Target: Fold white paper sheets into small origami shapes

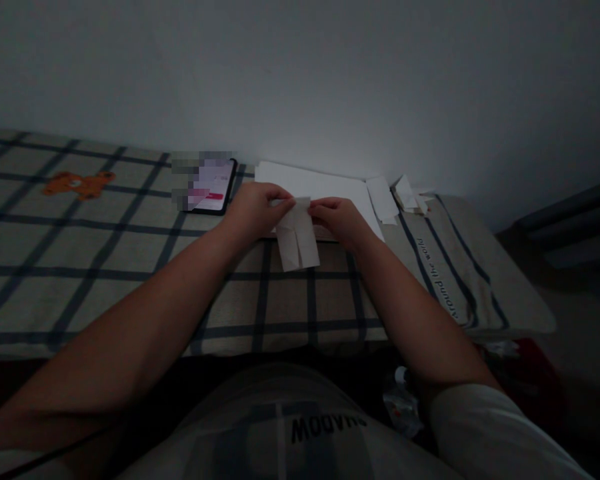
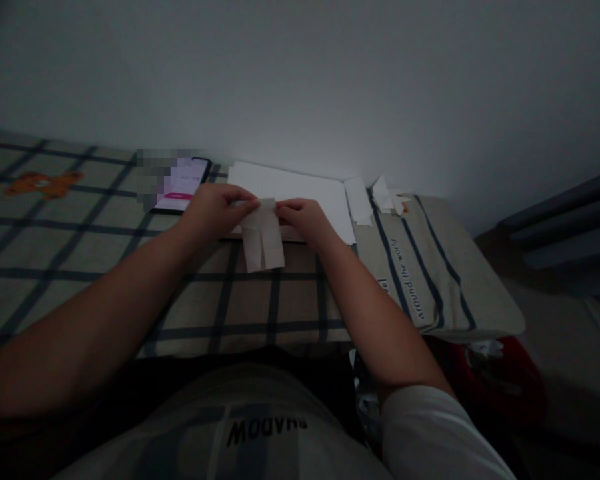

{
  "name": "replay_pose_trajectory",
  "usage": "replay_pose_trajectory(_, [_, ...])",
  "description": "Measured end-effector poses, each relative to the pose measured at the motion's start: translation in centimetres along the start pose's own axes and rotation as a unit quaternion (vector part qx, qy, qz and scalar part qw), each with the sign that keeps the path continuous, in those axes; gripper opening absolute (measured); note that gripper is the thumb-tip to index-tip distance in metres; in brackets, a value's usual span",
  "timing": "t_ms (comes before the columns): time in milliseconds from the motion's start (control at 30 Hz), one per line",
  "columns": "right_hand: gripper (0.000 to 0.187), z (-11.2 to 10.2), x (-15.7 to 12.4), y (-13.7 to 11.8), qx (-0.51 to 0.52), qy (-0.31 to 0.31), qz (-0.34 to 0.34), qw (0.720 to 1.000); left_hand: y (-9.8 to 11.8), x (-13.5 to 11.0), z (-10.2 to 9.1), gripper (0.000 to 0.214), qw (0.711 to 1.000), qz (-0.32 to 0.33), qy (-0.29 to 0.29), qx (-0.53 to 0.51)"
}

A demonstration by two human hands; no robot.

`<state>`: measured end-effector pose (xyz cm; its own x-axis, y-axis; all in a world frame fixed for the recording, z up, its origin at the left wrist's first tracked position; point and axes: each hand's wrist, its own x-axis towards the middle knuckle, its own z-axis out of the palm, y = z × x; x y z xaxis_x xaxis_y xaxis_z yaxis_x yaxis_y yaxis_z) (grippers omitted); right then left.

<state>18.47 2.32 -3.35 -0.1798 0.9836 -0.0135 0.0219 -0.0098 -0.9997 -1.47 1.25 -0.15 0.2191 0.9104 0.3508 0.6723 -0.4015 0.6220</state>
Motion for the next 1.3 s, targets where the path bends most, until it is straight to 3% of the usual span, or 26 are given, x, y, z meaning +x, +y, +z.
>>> replay_pose_trajectory(733, [0.010, -0.1, 0.0, 0.1, -0.058, -0.012, -0.032, 0.998, -0.3, 0.0, 0.2, 0.019, 1.000, -0.012, -0.002, -0.010])
replay_pose_trajectory(1100, [0.025, -0.3, 0.0, -0.3, -0.213, 0.038, -0.070, 0.974, -0.4, -0.2, 0.5, 0.024, 1.000, -0.007, -0.022, -0.008])
replay_pose_trajectory(1300, [0.027, -0.3, -0.5, -1.1, -0.242, 0.040, -0.103, 0.964, -0.2, -0.2, 0.4, 0.023, 0.999, -0.005, -0.032, -0.014])
